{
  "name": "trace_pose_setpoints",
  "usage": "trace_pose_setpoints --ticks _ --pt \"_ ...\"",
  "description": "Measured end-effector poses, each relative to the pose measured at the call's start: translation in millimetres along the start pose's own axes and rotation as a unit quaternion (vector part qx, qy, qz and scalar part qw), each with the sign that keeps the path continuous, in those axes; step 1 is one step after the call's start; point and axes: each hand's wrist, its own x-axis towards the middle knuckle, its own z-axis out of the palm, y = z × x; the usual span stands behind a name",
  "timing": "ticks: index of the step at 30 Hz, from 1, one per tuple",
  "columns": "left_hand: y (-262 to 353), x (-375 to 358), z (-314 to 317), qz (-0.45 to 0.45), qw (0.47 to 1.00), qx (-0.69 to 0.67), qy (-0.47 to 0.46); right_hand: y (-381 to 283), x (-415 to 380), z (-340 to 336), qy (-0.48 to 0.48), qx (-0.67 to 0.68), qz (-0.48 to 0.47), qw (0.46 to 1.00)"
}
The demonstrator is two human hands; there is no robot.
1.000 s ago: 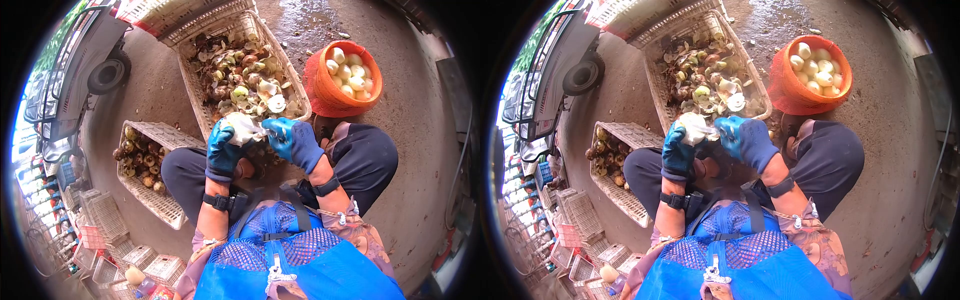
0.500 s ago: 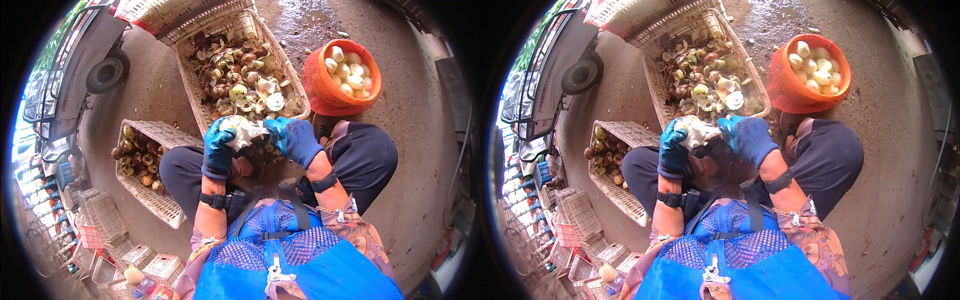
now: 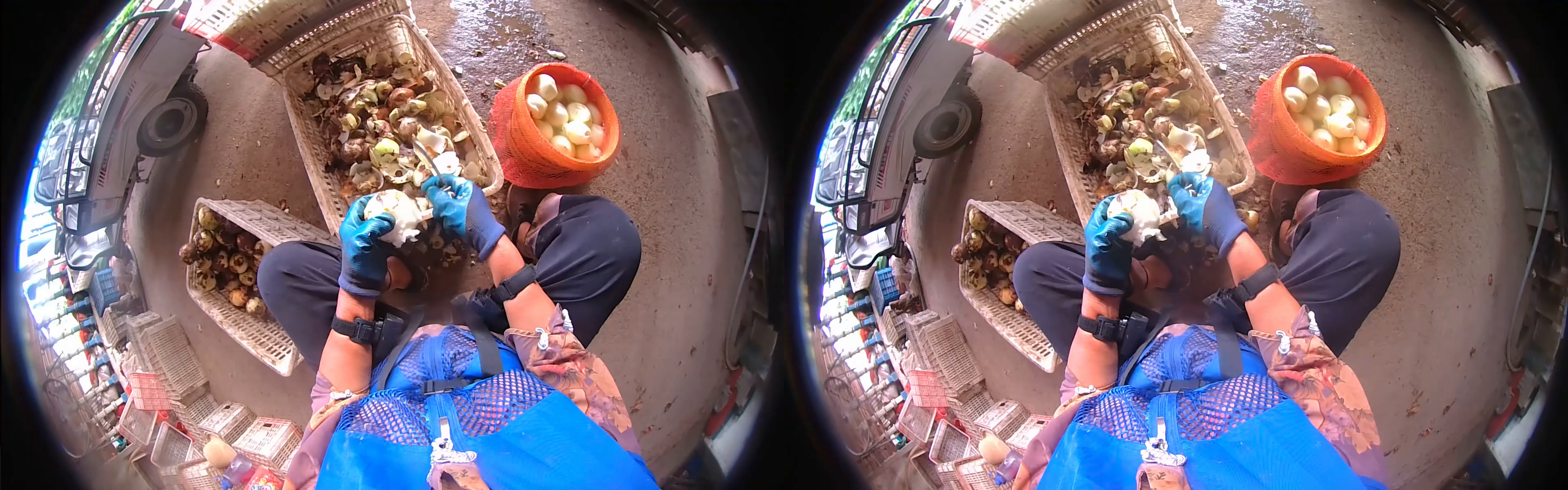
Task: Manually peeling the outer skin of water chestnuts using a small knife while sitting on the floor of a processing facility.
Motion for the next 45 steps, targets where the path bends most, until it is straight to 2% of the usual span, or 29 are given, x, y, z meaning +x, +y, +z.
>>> trace_pose_setpoints --ticks 3,4,7,8,10,13,15,18,24,27,31,32,34,37,39,42,45 --pt "7.0 2.5 -1.1 -0.007 0.999 0.042 0.006 -15.5 -13.4 7.3 -0.021 -0.007 -0.114 0.993" --pt "7.4 3.2 0.4 -0.005 0.997 0.070 0.016 -24.1 -18.4 7.5 -0.025 -0.144 -0.201 0.969" --pt "7.6 2.6 2.7 0.005 0.991 0.136 0.012 -50.2 -35.5 10.7 -0.040 -0.296 -0.151 0.942" --pt "6.0 3.1 2.6 0.014 0.985 0.173 0.011 -37.9 -31.7 10.7 -0.023 -0.303 -0.194 0.933" --pt "4.8 2.6 4.6 0.043 0.967 0.253 0.011 -42.0 -32.8 13.0 -0.036 -0.358 -0.210 0.909" --pt "-1.3 2.9 0.4 0.029 0.969 0.246 0.021 -40.5 -34.0 12.1 -0.054 -0.452 -0.201 0.867" --pt "-12.4 7.1 -2.3 0.070 0.960 0.270 0.023 -31.2 -30.0 12.7 -0.056 -0.500 -0.206 0.839" --pt "-23.6 10.8 -3.7 0.103 0.953 0.283 0.036 -31.4 -32.0 14.1 -0.061 -0.529 -0.197 0.823" --pt "-14.7 7.5 3.4 0.081 0.958 0.273 0.038 -26.9 -30.8 17.1 -0.041 -0.503 -0.201 0.840" --pt "-16.3 5.8 3.1 0.113 0.945 0.305 0.035 -23.8 -24.7 17.2 -0.010 -0.441 -0.178 0.880" --pt "-23.7 5.1 2.5 0.150 0.944 0.292 0.020 -20.7 -8.2 5.4 0.016 -0.326 -0.203 0.923" --pt "-22.4 4.8 1.0 0.091 0.963 0.251 0.041 -19.7 -9.4 6.5 0.024 -0.281 -0.221 0.934" --pt "-13.8 5.2 4.2 0.073 0.969 0.230 0.057 -28.2 -15.5 8.5 0.007 -0.239 -0.254 0.937" --pt "-12.5 6.0 -0.7 0.080 0.962 0.253 0.058 -43.1 -27.9 9.2 -0.039 -0.386 -0.270 0.881" --pt "-15.3 6.8 -1.7 0.077 0.947 0.306 0.064 -35.0 -26.6 12.8 -0.016 -0.442 -0.286 0.850" --pt "-24.2 10.8 -7.1 0.129 0.931 0.334 0.065 -30.8 -29.9 20.4 0.010 -0.528 -0.294 0.797" --pt "-20.0 9.4 -6.7 0.140 0.929 0.339 0.039 -29.6 -36.5 23.6 0.032 -0.578 -0.316 0.752"
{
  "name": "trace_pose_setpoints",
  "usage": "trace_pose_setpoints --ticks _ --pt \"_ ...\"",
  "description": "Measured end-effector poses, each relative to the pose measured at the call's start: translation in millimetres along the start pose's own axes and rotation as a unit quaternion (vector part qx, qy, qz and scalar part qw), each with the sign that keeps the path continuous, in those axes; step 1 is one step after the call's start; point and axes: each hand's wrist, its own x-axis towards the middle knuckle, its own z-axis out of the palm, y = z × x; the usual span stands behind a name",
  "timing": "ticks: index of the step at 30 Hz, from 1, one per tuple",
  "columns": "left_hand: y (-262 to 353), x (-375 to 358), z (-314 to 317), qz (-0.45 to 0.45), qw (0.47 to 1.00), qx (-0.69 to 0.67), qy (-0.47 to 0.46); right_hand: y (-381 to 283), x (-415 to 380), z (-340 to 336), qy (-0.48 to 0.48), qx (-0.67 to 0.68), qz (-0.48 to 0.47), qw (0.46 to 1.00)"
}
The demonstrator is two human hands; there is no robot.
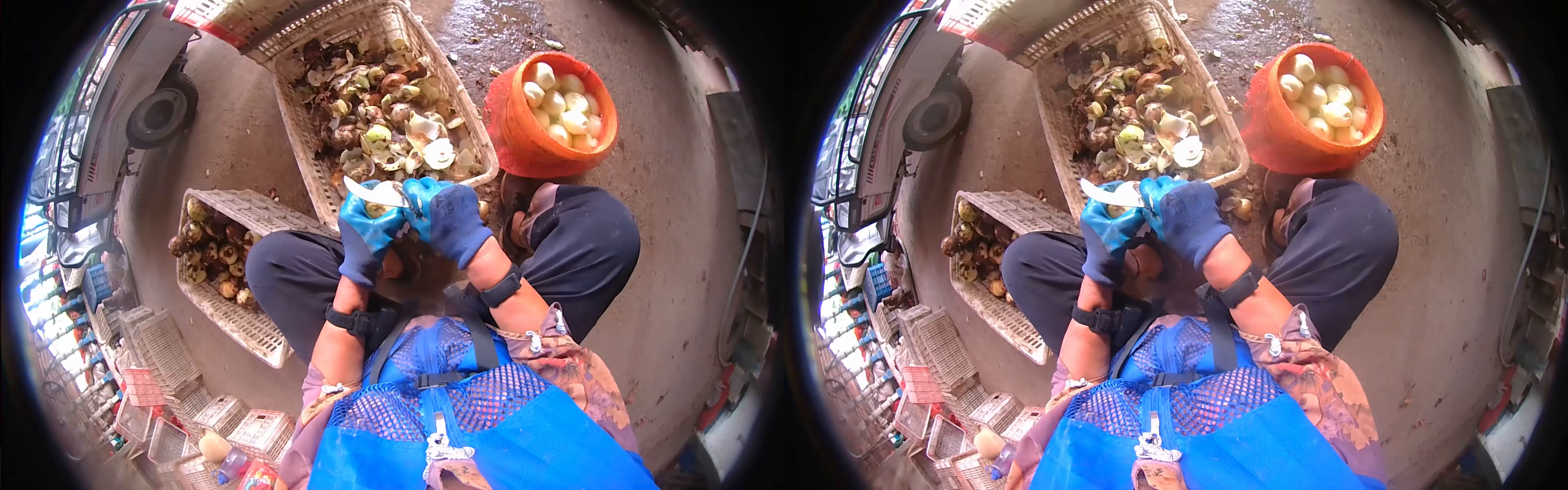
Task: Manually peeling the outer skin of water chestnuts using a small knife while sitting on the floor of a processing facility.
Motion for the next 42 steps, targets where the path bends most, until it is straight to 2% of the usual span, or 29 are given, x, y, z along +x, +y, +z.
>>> trace_pose_setpoints --ticks 1,4,5,8,9,12,16,19,21,23,24,25,28,29,31,33,38,39,41,42 --pt "4.4 -1.2 2.9 0.017 1.000 0.014 0.009 2.1 -0.4 4.1 0.002 -0.016 -0.007 1.000" --pt "10.5 -3.8 5.4 -0.033 0.999 -0.018 -0.002 5.6 2.7 2.3 0.008 -0.005 0.014 1.000" --pt "5.4 -2.5 2.1 -0.045 0.998 -0.021 -0.030 10.3 5.8 1.7 -0.012 0.024 0.039 0.999" --pt "12.6 -3.9 2.5 -0.082 0.993 -0.086 -0.015 16.8 9.6 -1.9 0.069 0.176 0.090 0.978" --pt "15.9 -4.6 2.2 -0.089 0.990 -0.110 -0.021 19.9 12.1 -2.1 0.061 0.196 0.115 0.972" --pt "24.5 -5.3 0.1 -0.108 0.978 -0.177 -0.038 29.2 14.2 6.5 0.102 0.186 0.152 0.965" --pt "22.2 -2.1 -6.6 -0.105 0.968 -0.226 -0.039 42.2 11.7 19.4 0.072 0.138 0.230 0.961" --pt "20.3 0.8 -11.0 -0.095 0.970 -0.221 -0.036 47.3 9.6 29.3 0.088 0.241 0.238 0.937" --pt "18.6 0.2 -6.8 -0.099 0.948 -0.302 -0.012 40.7 9.3 24.0 0.109 0.291 0.220 0.925" --pt "20.6 -0.4 -5.7 -0.119 0.909 -0.399 0.000 41.8 9.5 28.8 0.063 0.376 0.249 0.890" --pt "23.2 -1.4 -6.6 -0.136 0.880 -0.454 -0.001 37.1 12.9 23.6 0.040 0.417 0.262 0.869" --pt "24.8 -2.0 -7.3 -0.154 0.848 -0.507 -0.001 30.7 11.9 14.5 0.015 0.499 0.264 0.825" --pt "8.9 3.7 -7.5 -0.107 0.881 -0.459 -0.030 15.6 12.8 6.0 0.021 0.514 0.180 0.838" --pt "5.5 2.8 -8.7 -0.089 0.921 -0.377 -0.040 11.9 13.8 2.2 0.041 0.470 0.137 0.871" --pt "20.6 0.0 -9.0 -0.050 0.976 -0.202 -0.061 13.0 15.6 -5.3 0.008 0.424 0.100 0.900" --pt "26.1 -1.7 -8.5 -0.067 0.975 -0.199 -0.068 15.9 17.3 -11.9 -0.028 0.370 0.077 0.925" --pt "28.3 -7.5 -8.7 -0.098 0.980 -0.159 -0.073 20.4 11.9 0.7 -0.013 0.429 0.127 0.894" --pt "26.2 -8.1 -5.0 -0.123 0.955 -0.268 -0.035 21.4 10.3 5.0 -0.004 0.447 0.142 0.883" --pt "12.7 -6.5 0.8 -0.163 0.865 -0.472 0.041 22.5 3.8 14.6 0.020 0.423 0.222 0.878" --pt "-6.5 -5.3 -6.2 -0.071 0.959 -0.271 0.039 23.2 2.3 20.8 0.031 0.410 0.259 0.874"
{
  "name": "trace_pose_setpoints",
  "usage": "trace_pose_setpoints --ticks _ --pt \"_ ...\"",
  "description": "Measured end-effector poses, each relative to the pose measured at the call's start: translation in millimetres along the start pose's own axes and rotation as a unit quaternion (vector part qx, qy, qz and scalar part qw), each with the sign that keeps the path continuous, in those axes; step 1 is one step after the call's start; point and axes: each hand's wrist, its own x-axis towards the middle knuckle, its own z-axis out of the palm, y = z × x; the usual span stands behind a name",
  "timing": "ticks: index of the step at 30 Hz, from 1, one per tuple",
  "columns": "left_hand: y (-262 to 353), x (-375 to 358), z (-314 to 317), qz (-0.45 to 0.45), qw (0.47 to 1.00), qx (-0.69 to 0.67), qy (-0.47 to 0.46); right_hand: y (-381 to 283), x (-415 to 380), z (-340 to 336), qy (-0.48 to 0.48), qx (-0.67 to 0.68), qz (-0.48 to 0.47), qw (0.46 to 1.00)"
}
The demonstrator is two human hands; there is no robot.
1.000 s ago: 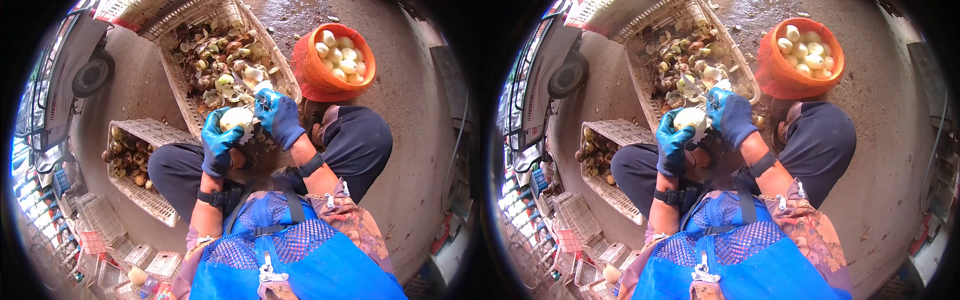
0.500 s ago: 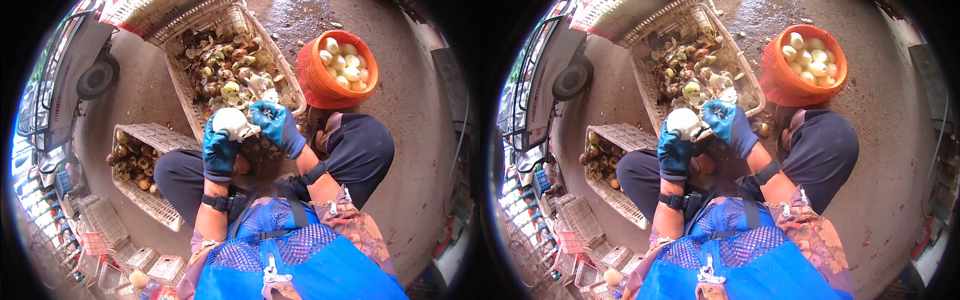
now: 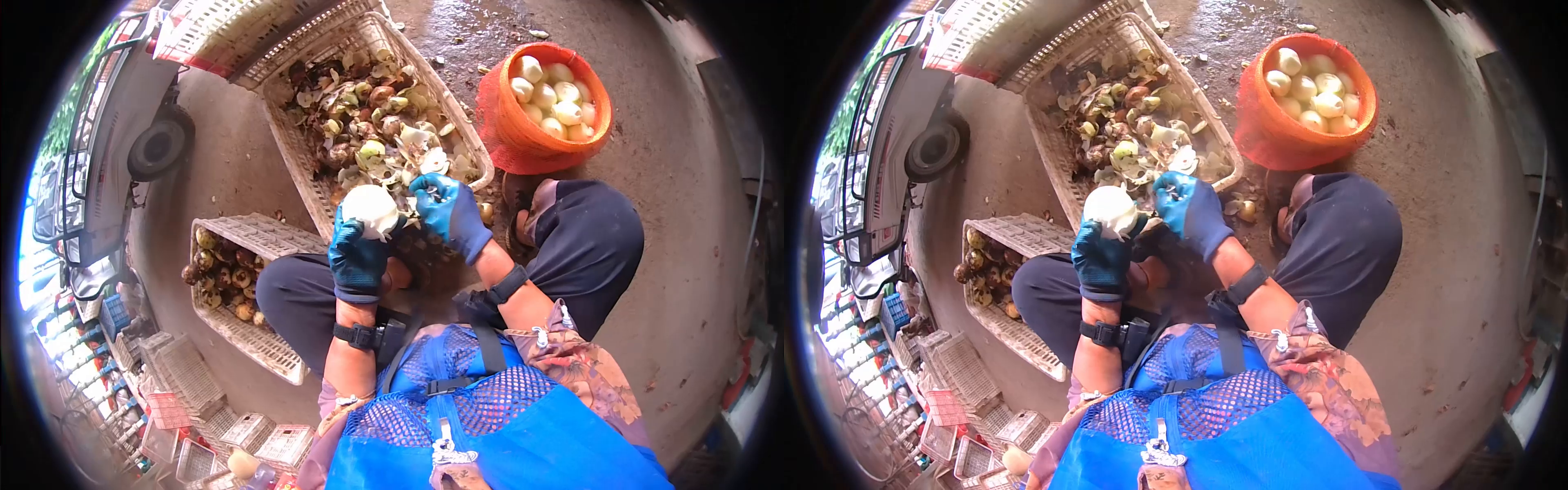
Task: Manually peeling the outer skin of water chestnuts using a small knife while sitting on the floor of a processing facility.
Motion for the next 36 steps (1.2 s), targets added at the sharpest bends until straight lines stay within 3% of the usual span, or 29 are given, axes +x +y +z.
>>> trace_pose_setpoints --ticks 1,3,4,5,7,8,10,12,15,18,21,24,27,30,33,36 --pt "-17.3 5.2 -22.9 0.102 0.971 0.215 -0.015 5.8 2.0 3.9 -0.019 0.156 0.054 0.986" --pt "-31.6 10.5 -38.7 0.189 0.904 0.382 -0.016 -21.5 -3.4 -1.6 -0.095 0.272 0.072 0.955" --pt "-35.6 12.3 -37.6 0.180 0.921 0.346 -0.003 -32.4 -7.6 -3.5 -0.131 0.327 0.082 0.932" --pt "-39.5 11.5 -37.2 0.149 0.944 0.296 0.007 -35.5 -10.0 0.6 -0.144 0.267 0.063 0.951" --pt "-47.6 8.5 -38.1 0.068 0.981 0.178 0.030 -36.8 -17.4 11.9 -0.172 0.311 0.069 0.932" --pt "-47.5 8.4 -42.3 0.047 0.983 0.178 -0.014 -38.3 -20.3 13.2 -0.179 0.346 0.053 0.920" --pt "-47.2 8.6 -50.4 0.005 0.978 0.180 -0.103 -34.1 -16.5 10.5 -0.180 0.272 0.041 0.944" --pt "25.5 2.5 13.7 -0.034 0.994 0.075 -0.073 -29.0 -12.7 5.9 -0.171 0.216 0.005 0.961" --pt "42.5 -2.8 20.4 -0.007 0.994 0.059 -0.093 -27.7 -12.5 3.0 -0.138 0.162 -0.090 0.973" --pt "41.4 -3.2 18.1 -0.004 0.992 0.083 -0.097 -33.7 -14.3 -4.9 -0.184 0.208 -0.080 0.957" --pt "39.0 -5.2 13.8 -0.010 0.990 0.112 -0.083 -31.9 -13.4 -6.3 -0.169 0.172 -0.033 0.970" --pt "36.0 -9.8 20.3 0.033 0.989 0.125 -0.070 -24.3 -12.6 0.0 -0.123 0.137 -0.096 0.978" --pt "33.1 -11.2 22.0 0.034 0.991 0.115 -0.060 -26.9 -13.8 -7.2 -0.166 0.123 -0.059 0.977" --pt "31.7 -12.3 19.2 0.003 0.994 0.090 -0.063 -19.6 -14.6 5.4 -0.092 0.151 -0.086 0.980" --pt "31.2 -15.5 19.0 -0.049 0.995 -0.017 -0.083 -10.1 -6.7 4.6 -0.070 0.135 -0.046 0.987" --pt "13.2 -10.5 11.5 -0.048 0.986 -0.129 -0.090 -15.8 -7.8 0.3 -0.039 0.269 0.072 0.960"
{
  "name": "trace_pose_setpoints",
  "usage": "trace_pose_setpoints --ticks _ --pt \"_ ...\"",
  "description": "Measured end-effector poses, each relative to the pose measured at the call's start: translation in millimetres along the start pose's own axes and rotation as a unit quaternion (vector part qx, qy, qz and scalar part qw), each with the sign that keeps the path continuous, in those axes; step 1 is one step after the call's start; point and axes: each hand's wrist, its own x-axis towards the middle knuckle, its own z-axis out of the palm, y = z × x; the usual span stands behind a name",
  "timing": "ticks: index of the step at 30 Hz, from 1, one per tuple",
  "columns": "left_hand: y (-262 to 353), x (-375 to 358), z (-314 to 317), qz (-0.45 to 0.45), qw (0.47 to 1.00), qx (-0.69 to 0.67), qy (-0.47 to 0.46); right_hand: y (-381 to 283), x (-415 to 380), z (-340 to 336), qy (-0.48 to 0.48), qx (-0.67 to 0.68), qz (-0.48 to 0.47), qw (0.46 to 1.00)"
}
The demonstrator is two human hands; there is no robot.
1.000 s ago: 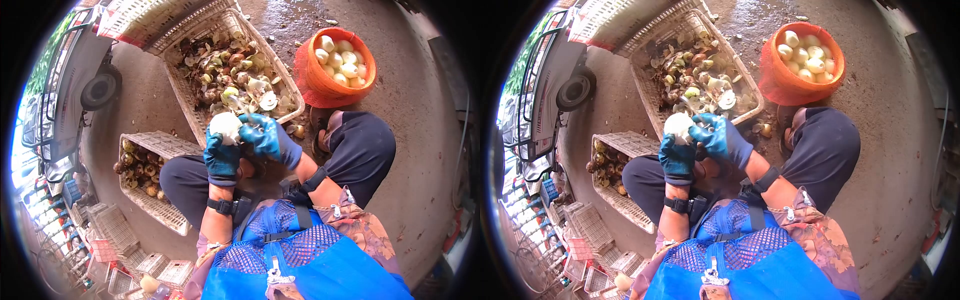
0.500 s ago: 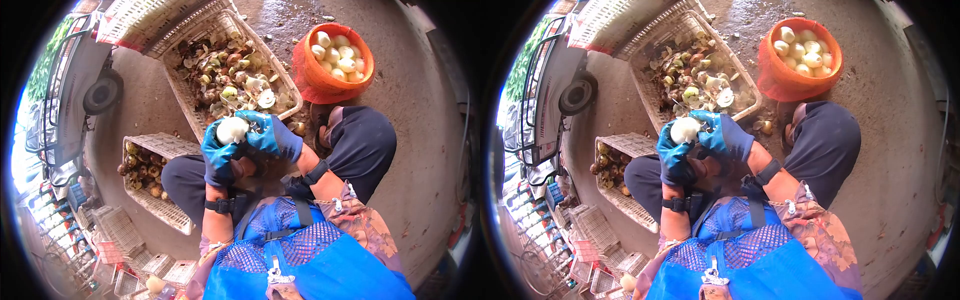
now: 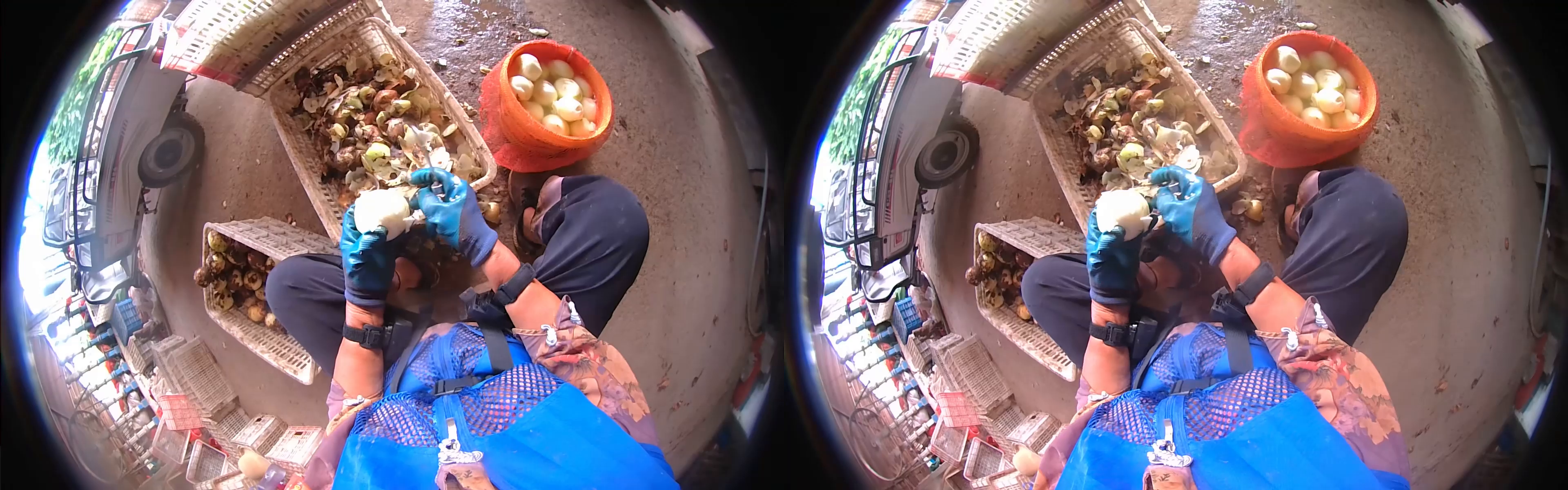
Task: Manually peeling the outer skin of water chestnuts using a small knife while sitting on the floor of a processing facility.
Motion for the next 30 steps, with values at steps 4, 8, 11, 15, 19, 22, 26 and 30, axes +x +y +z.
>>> trace_pose_setpoints --ticks 4,8,11,15,19,22,26,30 --pt "-1.8 3.1 0.4 -0.005 0.998 -0.059 0.029 -9.3 -5.3 7.0 -0.022 0.083 0.023 0.996" --pt "4.6 1.0 4.6 0.030 0.985 0.169 -0.009 -6.0 -8.9 10.3 -0.021 -0.211 -0.125 0.969" --pt "2.5 1.7 7.5 0.040 0.986 0.160 0.024 -7.3 -7.7 6.9 -0.042 -0.185 -0.058 0.980" --pt "2.9 3.3 8.9 0.056 0.979 0.190 0.044 -7.3 -7.5 8.3 -0.045 -0.200 -0.068 0.976" --pt "1.5 4.7 5.9 0.039 0.979 0.195 0.051 5.2 -2.9 7.5 -0.012 -0.231 -0.049 0.972" --pt "-1.7 5.7 3.5 0.041 0.982 0.179 0.053 16.6 1.8 8.5 -0.006 -0.165 -0.042 0.985" --pt "-10.2 8.8 -9.0 0.034 0.984 0.169 0.041 20.6 4.2 5.2 0.000 -0.173 -0.011 0.985" --pt "-18.9 10.2 -16.9 0.027 0.995 0.084 0.053 29.8 9.8 6.6 0.025 -0.239 -0.003 0.971"
